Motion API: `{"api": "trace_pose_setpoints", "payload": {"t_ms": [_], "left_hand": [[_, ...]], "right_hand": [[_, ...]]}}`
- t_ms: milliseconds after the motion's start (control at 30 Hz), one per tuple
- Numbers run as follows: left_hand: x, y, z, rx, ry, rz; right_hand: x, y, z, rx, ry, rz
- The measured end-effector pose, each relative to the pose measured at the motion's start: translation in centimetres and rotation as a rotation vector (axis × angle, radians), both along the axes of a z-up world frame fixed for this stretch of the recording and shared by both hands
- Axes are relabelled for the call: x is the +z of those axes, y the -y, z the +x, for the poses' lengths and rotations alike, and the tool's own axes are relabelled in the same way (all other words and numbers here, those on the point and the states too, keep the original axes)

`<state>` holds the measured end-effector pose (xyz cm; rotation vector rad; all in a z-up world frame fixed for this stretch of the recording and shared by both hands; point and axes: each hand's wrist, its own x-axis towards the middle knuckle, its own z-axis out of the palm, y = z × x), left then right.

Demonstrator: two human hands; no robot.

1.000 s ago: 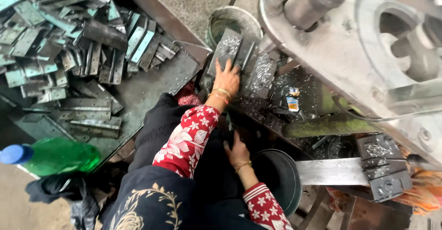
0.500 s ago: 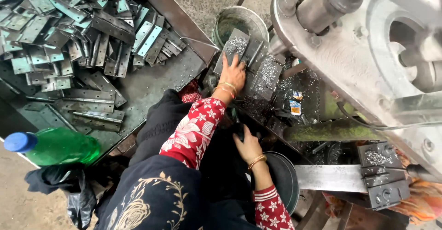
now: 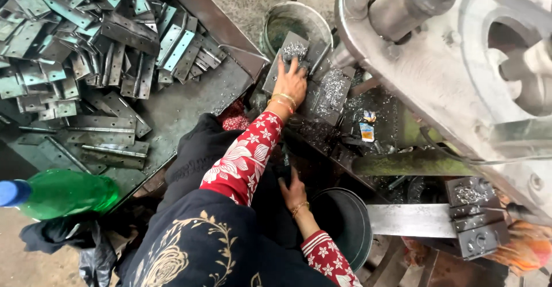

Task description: The person positions metal brackets on a machine and uses a tool to process them. They then move processed brackets to a large bin.

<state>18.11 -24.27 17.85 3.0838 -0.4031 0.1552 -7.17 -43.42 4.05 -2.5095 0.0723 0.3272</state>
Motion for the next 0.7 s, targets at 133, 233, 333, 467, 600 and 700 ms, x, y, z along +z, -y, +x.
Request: {"api": "trace_pose_setpoints", "payload": {"t_ms": [133, 233, 333, 467, 600, 700], "left_hand": [[0.8, -0.2, -0.3, -0.031, -0.038, 0.04], [1.3, -0.3, -0.8, -0.04, -0.057, 0.047], [2.1, -0.5, -2.1, -0.052, -0.083, 0.04], [4.0, -1.2, -6.0, -0.134, -0.189, 0.095], [5.0, -2.5, -10.5, -0.245, -0.139, 0.154], [5.1, -2.9, -12.5, -0.281, -0.144, 0.169]], "right_hand": [[4.3, -1.3, 0.4, 0.005, -0.081, -0.035], [8.8, -1.5, 2.5, 0.037, -0.115, -0.164], [12.7, -1.8, 4.2, 0.092, -0.197, -0.222], [14.3, -3.0, 4.3, 0.128, -0.174, -0.261], [14.8, -3.2, 4.0, 0.095, -0.171, -0.258], [15.6, -3.7, 3.7, 0.087, -0.194, -0.235]]}}
